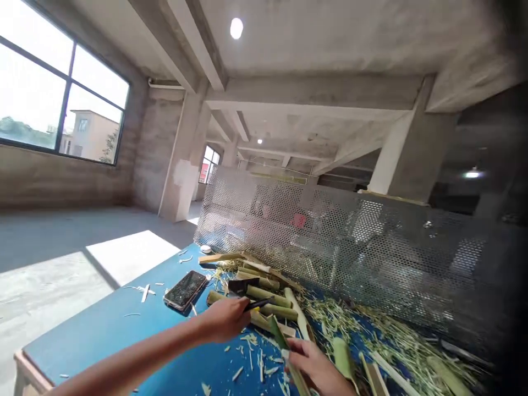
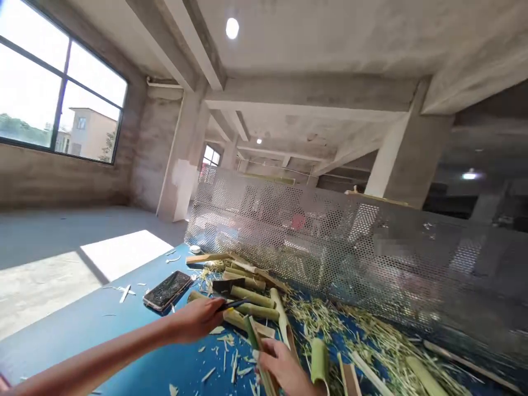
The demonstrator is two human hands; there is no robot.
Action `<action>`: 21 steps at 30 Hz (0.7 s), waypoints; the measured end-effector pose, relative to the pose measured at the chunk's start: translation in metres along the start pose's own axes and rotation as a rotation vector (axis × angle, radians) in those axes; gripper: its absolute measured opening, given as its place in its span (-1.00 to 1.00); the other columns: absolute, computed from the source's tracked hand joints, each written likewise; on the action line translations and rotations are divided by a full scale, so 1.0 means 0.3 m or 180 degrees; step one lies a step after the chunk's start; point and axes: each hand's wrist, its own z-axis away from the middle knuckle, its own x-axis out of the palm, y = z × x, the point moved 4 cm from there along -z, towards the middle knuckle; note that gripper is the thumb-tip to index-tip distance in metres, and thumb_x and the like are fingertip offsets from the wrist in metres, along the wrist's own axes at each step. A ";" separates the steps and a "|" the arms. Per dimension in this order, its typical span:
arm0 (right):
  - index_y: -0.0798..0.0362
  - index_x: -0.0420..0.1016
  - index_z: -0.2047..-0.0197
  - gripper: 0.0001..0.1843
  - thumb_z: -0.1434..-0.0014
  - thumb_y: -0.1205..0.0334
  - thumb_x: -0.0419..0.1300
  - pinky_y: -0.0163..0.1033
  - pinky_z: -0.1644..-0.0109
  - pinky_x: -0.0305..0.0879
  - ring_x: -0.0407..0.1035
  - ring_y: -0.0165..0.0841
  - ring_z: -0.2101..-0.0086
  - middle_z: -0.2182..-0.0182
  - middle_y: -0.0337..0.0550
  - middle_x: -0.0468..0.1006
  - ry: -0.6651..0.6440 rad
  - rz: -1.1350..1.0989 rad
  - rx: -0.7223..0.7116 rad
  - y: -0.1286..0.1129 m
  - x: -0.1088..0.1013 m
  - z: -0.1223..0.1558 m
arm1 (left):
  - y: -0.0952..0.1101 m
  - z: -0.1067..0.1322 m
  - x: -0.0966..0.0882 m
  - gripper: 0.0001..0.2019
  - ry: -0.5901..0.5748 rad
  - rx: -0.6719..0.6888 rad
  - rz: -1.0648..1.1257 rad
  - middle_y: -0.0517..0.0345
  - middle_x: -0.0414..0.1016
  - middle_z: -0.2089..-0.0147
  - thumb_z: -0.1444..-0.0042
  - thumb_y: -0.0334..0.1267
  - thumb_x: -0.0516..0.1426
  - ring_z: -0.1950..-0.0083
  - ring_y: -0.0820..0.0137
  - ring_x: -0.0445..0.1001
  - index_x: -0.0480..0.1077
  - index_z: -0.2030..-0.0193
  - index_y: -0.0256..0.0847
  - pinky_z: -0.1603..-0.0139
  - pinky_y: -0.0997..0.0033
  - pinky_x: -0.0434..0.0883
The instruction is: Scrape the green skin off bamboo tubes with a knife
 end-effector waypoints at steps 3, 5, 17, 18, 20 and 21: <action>0.00 0.47 0.19 -0.48 0.20 -0.10 0.33 -0.21 0.31 0.30 0.38 -0.29 0.37 0.39 -0.16 0.51 0.0047 -0.1541 -0.0158 -0.121 0.022 -0.010 | -0.008 -0.035 -0.039 -0.65 0.0250 0.0183 0.0266 0.02 0.47 0.29 -0.26 -0.09 -0.19 0.31 0.29 0.46 0.31 0.22 -0.23 0.39 0.41 0.28; -0.01 0.46 0.17 -0.46 0.18 -0.16 0.31 -0.23 0.35 0.28 0.34 -0.35 0.45 0.45 -0.19 0.49 0.0180 -0.1948 -0.0341 -0.171 0.013 -0.034 | 0.015 -0.076 -0.034 -0.65 0.0398 0.0475 0.0351 0.02 0.47 0.25 -0.27 -0.08 -0.21 0.26 0.29 0.46 0.28 0.15 -0.23 0.34 0.40 0.30; 0.03 0.45 0.19 -0.59 0.07 -0.03 0.29 -0.29 0.36 0.20 0.25 -0.38 0.44 0.45 -0.25 0.41 0.0588 -0.0726 -0.1078 -0.174 -0.015 -0.030 | 0.071 -0.177 0.111 -0.69 0.0121 0.1129 -0.0421 0.02 0.49 0.27 -0.26 -0.09 -0.18 0.30 0.27 0.49 0.24 0.16 -0.23 0.43 0.40 0.28; 0.02 0.45 0.18 -0.59 0.06 -0.03 0.28 -0.29 0.36 0.19 0.24 -0.38 0.45 0.46 -0.25 0.40 0.0631 -0.0543 -0.1100 -0.179 -0.011 -0.022 | 0.069 -0.176 0.109 -0.69 0.0134 0.1157 -0.0447 0.01 0.49 0.28 -0.26 -0.09 -0.19 0.31 0.27 0.49 0.24 0.17 -0.23 0.43 0.39 0.28; 0.03 0.43 0.12 -0.54 0.02 -0.08 0.24 -0.27 0.39 0.16 0.19 -0.38 0.49 0.52 -0.27 0.35 0.0731 -0.0363 -0.1095 -0.187 -0.002 -0.009 | 0.068 -0.174 0.101 -0.67 0.0154 0.1167 -0.0525 0.00 0.48 0.30 -0.26 -0.08 -0.20 0.35 0.28 0.48 0.24 0.18 -0.24 0.44 0.39 0.28; 0.05 0.41 0.09 -0.51 0.01 -0.10 0.23 -0.27 0.40 0.15 0.17 -0.39 0.52 0.55 -0.28 0.31 0.0769 -0.0324 -0.1074 -0.190 0.002 -0.005 | 0.068 -0.173 0.095 -0.66 0.0154 0.1163 -0.0569 -0.01 0.48 0.32 -0.26 -0.08 -0.21 0.36 0.28 0.47 0.25 0.18 -0.25 0.45 0.38 0.28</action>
